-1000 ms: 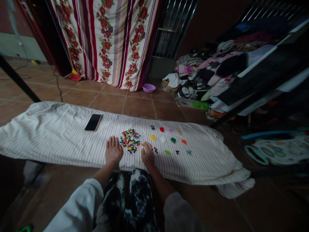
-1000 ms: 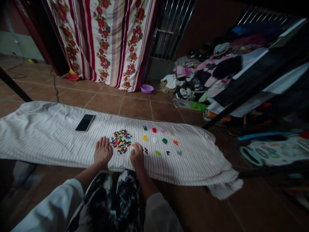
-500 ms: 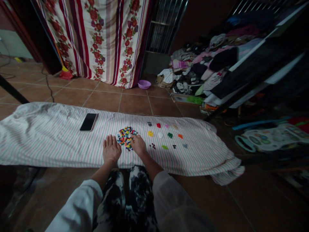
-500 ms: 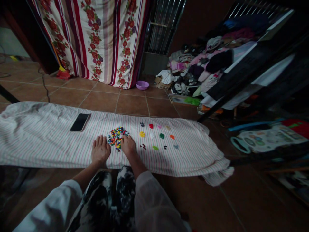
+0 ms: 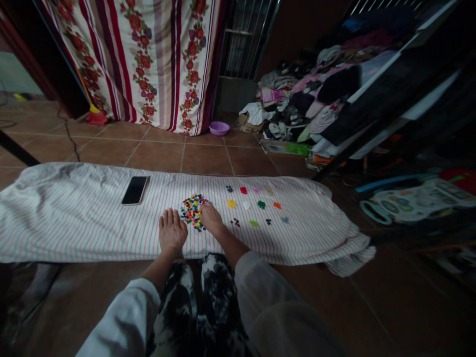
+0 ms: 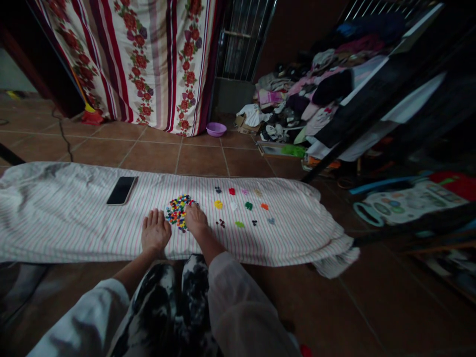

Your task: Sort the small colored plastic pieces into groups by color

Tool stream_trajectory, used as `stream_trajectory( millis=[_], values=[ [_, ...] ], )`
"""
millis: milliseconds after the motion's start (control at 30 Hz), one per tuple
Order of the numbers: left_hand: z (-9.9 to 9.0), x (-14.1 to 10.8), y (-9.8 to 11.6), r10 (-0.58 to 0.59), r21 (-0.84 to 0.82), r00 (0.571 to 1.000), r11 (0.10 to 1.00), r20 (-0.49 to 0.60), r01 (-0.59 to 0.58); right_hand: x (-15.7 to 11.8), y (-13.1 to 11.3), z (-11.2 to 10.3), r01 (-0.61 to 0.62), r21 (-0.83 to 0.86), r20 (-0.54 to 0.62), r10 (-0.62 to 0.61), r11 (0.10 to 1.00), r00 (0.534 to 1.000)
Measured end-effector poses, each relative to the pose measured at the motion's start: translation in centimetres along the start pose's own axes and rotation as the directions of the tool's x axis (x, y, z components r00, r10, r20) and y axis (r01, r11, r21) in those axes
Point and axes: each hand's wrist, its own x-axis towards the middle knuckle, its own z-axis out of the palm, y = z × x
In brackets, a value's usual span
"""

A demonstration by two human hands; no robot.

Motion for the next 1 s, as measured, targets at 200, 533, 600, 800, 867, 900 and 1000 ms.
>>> stream_trajectory(
  millis=[200,533,600,800,867,900,1000],
  values=[
    [0.0,0.0,0.1,0.005,0.011,1.000,1.000,-0.014,-0.005,0.4,-0.3,-0.1,0.019,-0.027,0.034,-0.018,0.999,0.999],
    [-0.2,-0.1,0.1,0.009,-0.003,0.999,1.000,-0.035,-0.009,0.7,1.5,2.0,0.049,0.183,-0.162,-0.019,0.982,0.987],
    [-0.3,-0.1,0.2,0.011,0.001,1.000,1.000,-0.027,-0.011,0.6,1.6,2.2,0.055,0.245,-0.195,-0.006,0.968,0.981],
    [-0.5,0.0,0.2,0.015,0.005,1.000,1.000,-0.021,-0.015,-0.4,2.0,1.8,0.107,0.351,-0.289,-0.001,0.930,0.957],
    [-0.5,-0.1,0.2,0.014,0.003,1.000,1.000,-0.024,-0.014,-0.7,2.1,1.6,0.109,0.373,-0.292,0.005,0.921,0.956],
    [-0.5,-0.1,0.2,0.014,0.000,1.000,1.000,-0.026,-0.014,-0.9,2.2,1.6,0.110,0.383,-0.293,0.008,0.917,0.956],
    [-0.5,-0.1,0.2,0.016,-0.002,1.000,1.000,-0.026,-0.016,-1.5,2.5,1.5,0.120,0.412,-0.300,0.010,0.903,0.954]
  ],
)
